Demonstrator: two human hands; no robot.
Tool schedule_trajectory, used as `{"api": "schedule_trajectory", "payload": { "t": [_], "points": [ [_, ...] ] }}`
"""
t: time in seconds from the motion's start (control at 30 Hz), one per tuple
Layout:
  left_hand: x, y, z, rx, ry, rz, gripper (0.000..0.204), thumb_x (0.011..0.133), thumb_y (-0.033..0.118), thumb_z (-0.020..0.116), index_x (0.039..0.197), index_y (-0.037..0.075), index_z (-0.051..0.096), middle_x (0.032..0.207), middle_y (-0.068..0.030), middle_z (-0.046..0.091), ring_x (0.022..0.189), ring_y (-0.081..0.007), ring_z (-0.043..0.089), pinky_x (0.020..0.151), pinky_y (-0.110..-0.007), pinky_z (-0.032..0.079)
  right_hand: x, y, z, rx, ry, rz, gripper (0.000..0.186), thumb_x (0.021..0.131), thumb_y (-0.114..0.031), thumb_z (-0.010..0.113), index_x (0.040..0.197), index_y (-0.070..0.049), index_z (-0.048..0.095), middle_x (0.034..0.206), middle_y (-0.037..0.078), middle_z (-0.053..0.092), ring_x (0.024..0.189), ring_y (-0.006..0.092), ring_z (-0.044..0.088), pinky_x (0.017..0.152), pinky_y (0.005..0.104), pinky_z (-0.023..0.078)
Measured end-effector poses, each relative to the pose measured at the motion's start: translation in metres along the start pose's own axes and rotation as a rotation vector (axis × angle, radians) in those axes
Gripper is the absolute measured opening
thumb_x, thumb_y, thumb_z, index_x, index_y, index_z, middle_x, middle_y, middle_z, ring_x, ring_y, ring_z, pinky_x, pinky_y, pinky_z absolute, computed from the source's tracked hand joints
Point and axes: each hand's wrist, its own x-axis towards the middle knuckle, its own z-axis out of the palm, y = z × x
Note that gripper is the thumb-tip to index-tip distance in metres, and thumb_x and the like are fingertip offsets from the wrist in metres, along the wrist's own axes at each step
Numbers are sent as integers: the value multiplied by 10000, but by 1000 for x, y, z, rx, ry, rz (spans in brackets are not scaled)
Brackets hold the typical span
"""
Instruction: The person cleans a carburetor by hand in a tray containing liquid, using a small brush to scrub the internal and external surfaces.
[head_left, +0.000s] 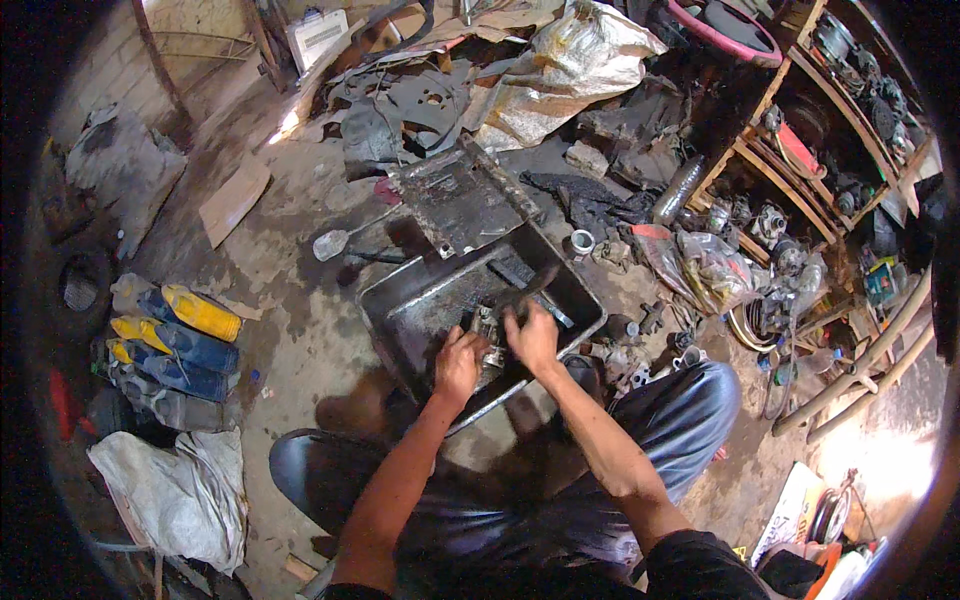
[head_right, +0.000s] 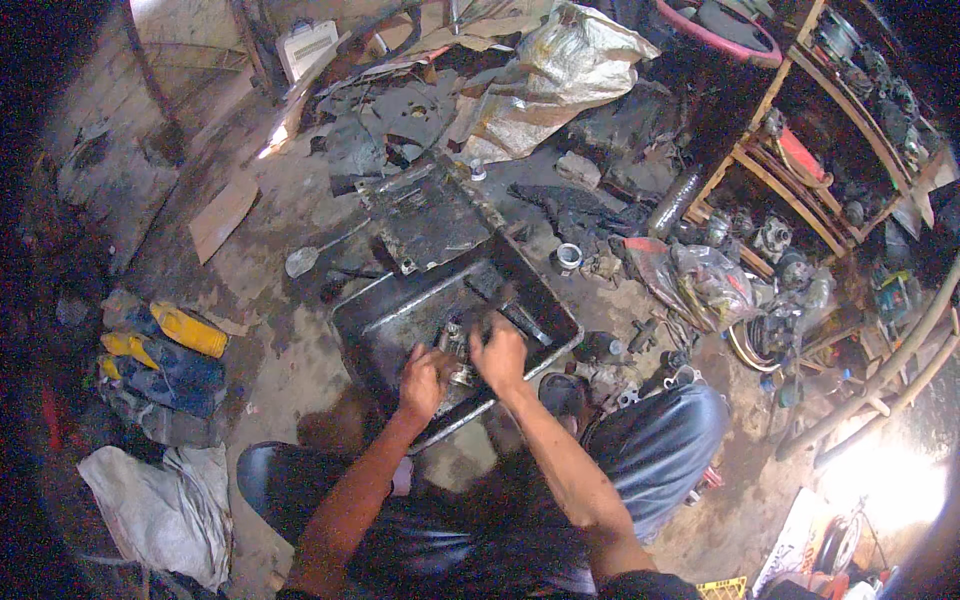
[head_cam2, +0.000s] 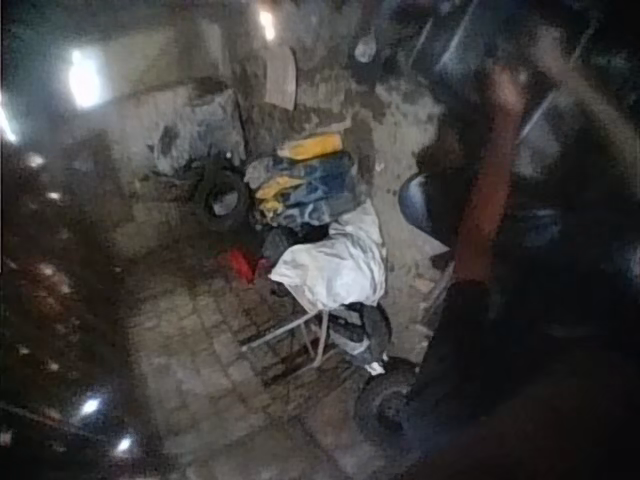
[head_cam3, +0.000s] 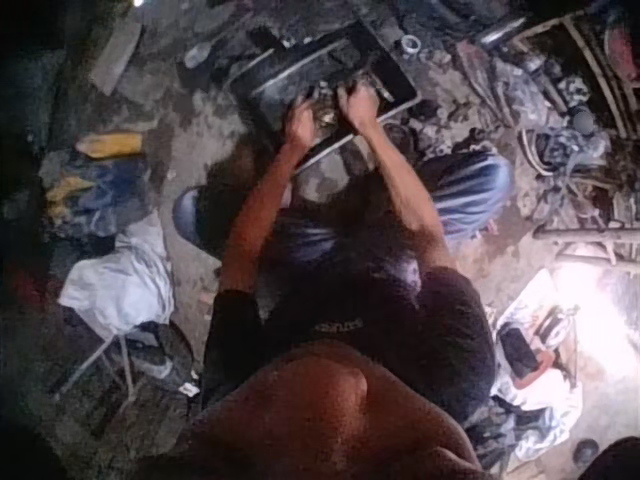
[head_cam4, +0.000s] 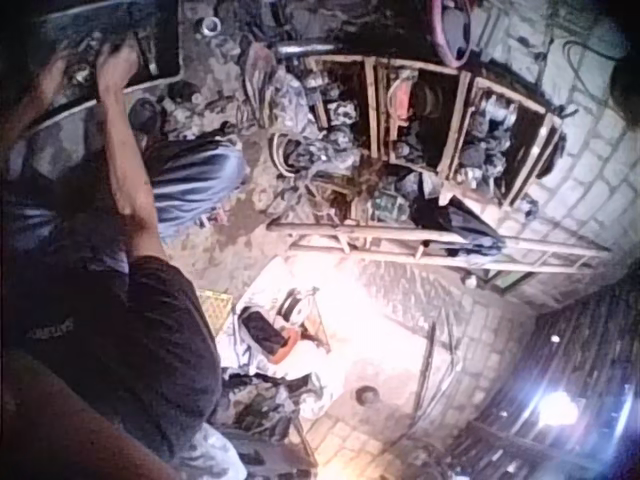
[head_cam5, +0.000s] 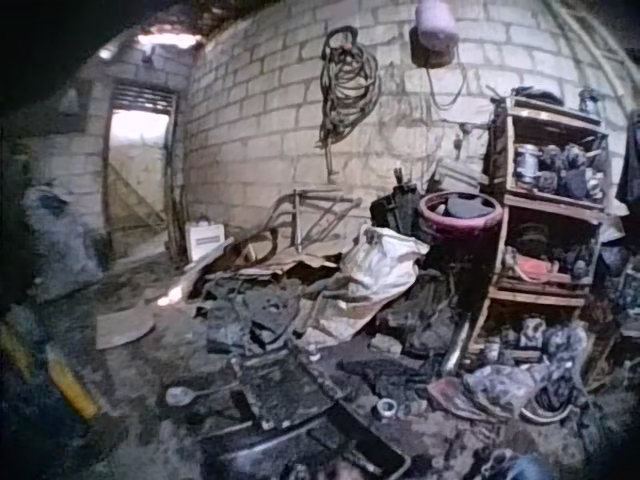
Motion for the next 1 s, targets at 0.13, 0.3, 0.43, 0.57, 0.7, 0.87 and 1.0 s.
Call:
{"api": "schedule_trajectory", "payload": {
  "t": [0.13,0.3,0.43,0.57,0.7,0.87,1.0],
  "points": [
    [-5,-1,6,4,-3,-68,174,718,-8,613,874,42,671,883,-99,645,833,-308,579,840,-412,443,15,-14,-21,-110,-185,18,335,762,-208,641,1034,-16,602,969,223,629,882,384,610,775,446,492],
    [-14,-4,6,-141,96,-98,147,779,46,550,865,30,669,919,-97,635,848,-311,561,736,-385,483,13,3,-24,-164,-216,-226,355,762,-217,659,1016,19,580,945,229,626,858,398,608,751,455,497],
    [-8,4,-1,-35,24,-71,165,743,29,577,873,37,678,924,-92,638,888,-298,572,768,-385,485,-10,11,-19,-199,-190,-84,320,761,-240,670,895,40,591,852,241,623,790,418,608,709,456,504],
    [-9,4,-4,0,-19,-64,169,721,30,595,864,52,683,924,-91,637,932,-303,568,809,-392,482,-22,4,-29,-232,-277,-118,308,757,-248,661,858,35,589,828,230,622,784,403,614,694,461,497],
    [-9,-2,5,-15,14,-29,180,713,14,593,866,62,673,894,-96,631,929,-306,561,856,-399,461,-9,7,-21,-158,-115,-20,306,762,-262,642,922,-3,604,854,229,633,794,392,622,697,467,494],
    [-4,6,3,-13,15,-42,218,684,-14,592,873,63,666,913,-93,633,901,-290,571,857,-404,443,2,7,-32,-132,-138,109,384,741,-277,651,1007,-3,609,875,225,642,815,383,632,735,453,508],
    [-10,5,2,71,-5,-56,154,725,29,594,855,57,671,900,-93,636,917,-292,574,897,-401,434,-27,-5,-24,-356,-336,-257,381,759,-307,637,976,5,615,846,252,635,816,386,628,725,461,503]
  ]
}}
